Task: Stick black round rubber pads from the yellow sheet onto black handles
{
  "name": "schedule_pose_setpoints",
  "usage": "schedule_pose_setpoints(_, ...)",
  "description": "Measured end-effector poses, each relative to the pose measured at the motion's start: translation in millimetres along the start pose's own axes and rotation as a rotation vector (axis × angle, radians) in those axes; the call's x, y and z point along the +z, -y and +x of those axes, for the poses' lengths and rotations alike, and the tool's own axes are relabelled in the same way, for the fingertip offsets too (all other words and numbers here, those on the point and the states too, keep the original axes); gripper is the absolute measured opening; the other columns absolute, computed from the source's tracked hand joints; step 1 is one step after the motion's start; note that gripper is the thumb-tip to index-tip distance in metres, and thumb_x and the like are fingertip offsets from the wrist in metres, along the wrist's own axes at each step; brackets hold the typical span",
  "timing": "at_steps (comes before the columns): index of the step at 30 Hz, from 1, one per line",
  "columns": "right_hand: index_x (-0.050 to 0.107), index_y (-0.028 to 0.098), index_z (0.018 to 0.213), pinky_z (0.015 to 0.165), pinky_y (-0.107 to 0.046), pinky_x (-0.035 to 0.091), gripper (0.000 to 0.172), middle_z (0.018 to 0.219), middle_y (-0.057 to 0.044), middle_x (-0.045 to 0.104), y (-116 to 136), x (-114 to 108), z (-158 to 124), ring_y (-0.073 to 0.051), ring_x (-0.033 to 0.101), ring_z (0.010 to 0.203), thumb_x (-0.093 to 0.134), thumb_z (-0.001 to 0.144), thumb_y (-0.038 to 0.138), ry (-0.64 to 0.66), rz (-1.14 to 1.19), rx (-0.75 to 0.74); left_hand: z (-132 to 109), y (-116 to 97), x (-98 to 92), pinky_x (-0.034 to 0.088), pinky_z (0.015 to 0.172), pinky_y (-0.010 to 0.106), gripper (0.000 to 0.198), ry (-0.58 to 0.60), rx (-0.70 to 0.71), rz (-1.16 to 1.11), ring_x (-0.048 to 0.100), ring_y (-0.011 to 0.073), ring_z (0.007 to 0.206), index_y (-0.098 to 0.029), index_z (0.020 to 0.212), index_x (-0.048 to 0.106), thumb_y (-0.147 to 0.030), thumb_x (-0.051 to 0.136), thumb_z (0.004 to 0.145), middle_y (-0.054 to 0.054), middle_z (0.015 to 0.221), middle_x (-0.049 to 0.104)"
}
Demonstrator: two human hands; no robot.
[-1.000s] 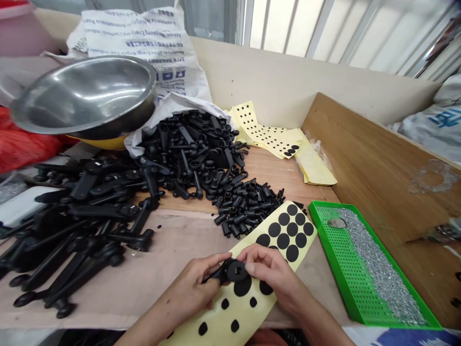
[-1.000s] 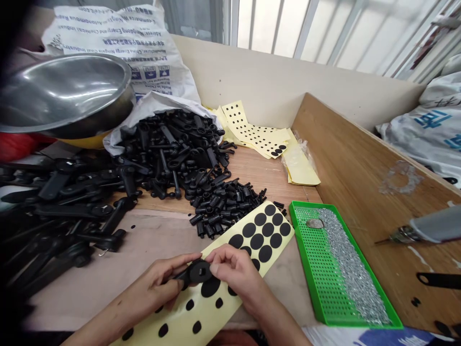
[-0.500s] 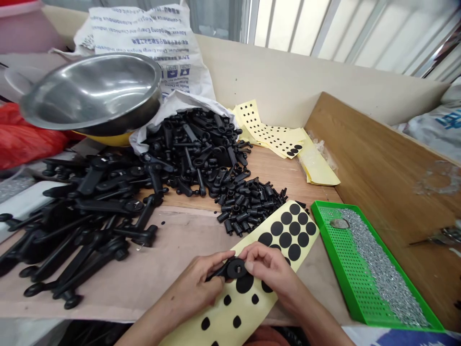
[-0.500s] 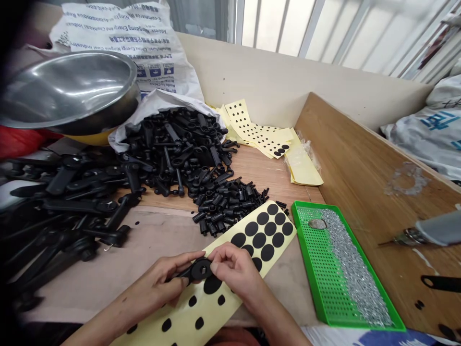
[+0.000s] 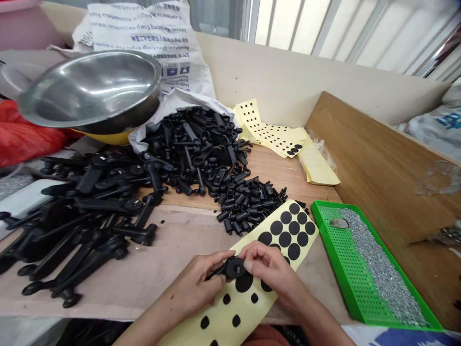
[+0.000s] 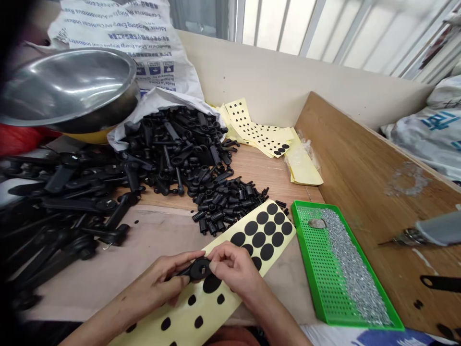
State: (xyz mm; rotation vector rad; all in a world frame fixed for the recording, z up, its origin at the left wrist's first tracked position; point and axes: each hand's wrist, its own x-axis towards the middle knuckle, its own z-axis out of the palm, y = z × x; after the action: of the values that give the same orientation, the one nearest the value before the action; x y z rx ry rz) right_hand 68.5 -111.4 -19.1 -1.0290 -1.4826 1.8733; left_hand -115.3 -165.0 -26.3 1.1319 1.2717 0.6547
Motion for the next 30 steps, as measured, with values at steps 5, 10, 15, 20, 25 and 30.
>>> schedule_pose_setpoints(5, 0.054, 0.017, 0.063, 0.069, -0.027, 0.040, 0.015, 0.085, -0.004, 0.055, -0.4, -0.4, 0.3, -0.016, 0.051, 0.077, 0.061, 0.068, 0.029, 0.000, -0.017, -0.002, -0.5, -5.5, 0.6, 0.033, 0.043, 0.018, 0.050, -0.019, -0.027, 0.030, 0.038, 0.0071, 0.047, -0.012, 0.124, 0.054, -0.024, 0.049, 0.075, 0.000, 0.074, 0.062)
schedule_pose_setpoints(10, 0.054, 0.017, 0.064, 0.067, -0.027, 0.041, 0.013, 0.085, -0.005, 0.056, -4.7, -1.3, 3.5, -0.017, 0.051, 0.077, 0.060, 0.069, 0.028, 0.015, -0.046, -0.034, 1.4, -2.9, 2.3, 0.031, 0.042, 0.019, 0.050, -0.052, -0.019, 0.064, 0.040, 0.0077, 0.044, -0.008, 0.120, 0.054, -0.038, 0.050, 0.080, -0.004, 0.060, 0.051)
schedule_pose_setpoints(15, 0.053, 0.017, 0.064, 0.066, -0.026, 0.041, 0.010, 0.084, -0.004, 0.056, -7.2, -1.4, 3.9, -0.016, 0.051, 0.075, 0.058, 0.068, 0.025, 0.008, -0.082, -0.060, 1.0, -5.7, 5.2, 0.030, 0.042, 0.019, 0.046, -0.064, 0.002, 0.050, 0.039, 0.0079, 0.044, -0.010, 0.114, 0.056, -0.038, 0.050, 0.078, -0.006, 0.058, 0.046)
schedule_pose_setpoints(20, 0.053, 0.018, 0.064, 0.067, -0.026, 0.042, 0.006, 0.081, -0.003, 0.056, -10.1, 0.0, 3.4, -0.015, 0.052, 0.075, 0.054, 0.068, 0.021, -0.002, -0.123, -0.102, 2.5, -9.3, 8.3, 0.033, 0.042, 0.019, 0.034, -0.106, 0.008, 0.092, 0.040, 0.0090, 0.043, -0.013, 0.101, 0.058, -0.038, 0.050, 0.078, -0.009, 0.052, 0.038)
schedule_pose_setpoints(25, 0.053, 0.018, 0.062, 0.065, -0.027, 0.043, 0.006, 0.079, -0.004, 0.055, -11.3, 1.2, 4.4, -0.016, 0.054, 0.073, 0.053, 0.068, 0.020, 0.002, -0.212, -0.141, 4.7, -3.6, 8.8, 0.031, 0.040, 0.018, 0.026, -0.149, 0.040, 0.193, 0.038, 0.0091, 0.041, -0.017, 0.091, 0.059, -0.039, 0.050, 0.081, -0.010, 0.050, 0.034)
schedule_pose_setpoints(30, 0.060, 0.016, 0.069, 0.066, -0.026, 0.043, 0.012, 0.081, -0.005, 0.059, -3.0, -0.4, 0.3, -0.016, 0.054, 0.074, 0.057, 0.074, 0.026, 0.030, -0.127, -0.061, -0.6, 2.0, 6.2, 0.031, 0.043, 0.018, 0.025, -0.135, 0.117, 0.132, 0.037, 0.0092, 0.046, -0.018, 0.090, 0.059, -0.040, 0.050, 0.084, -0.009, 0.052, 0.035)
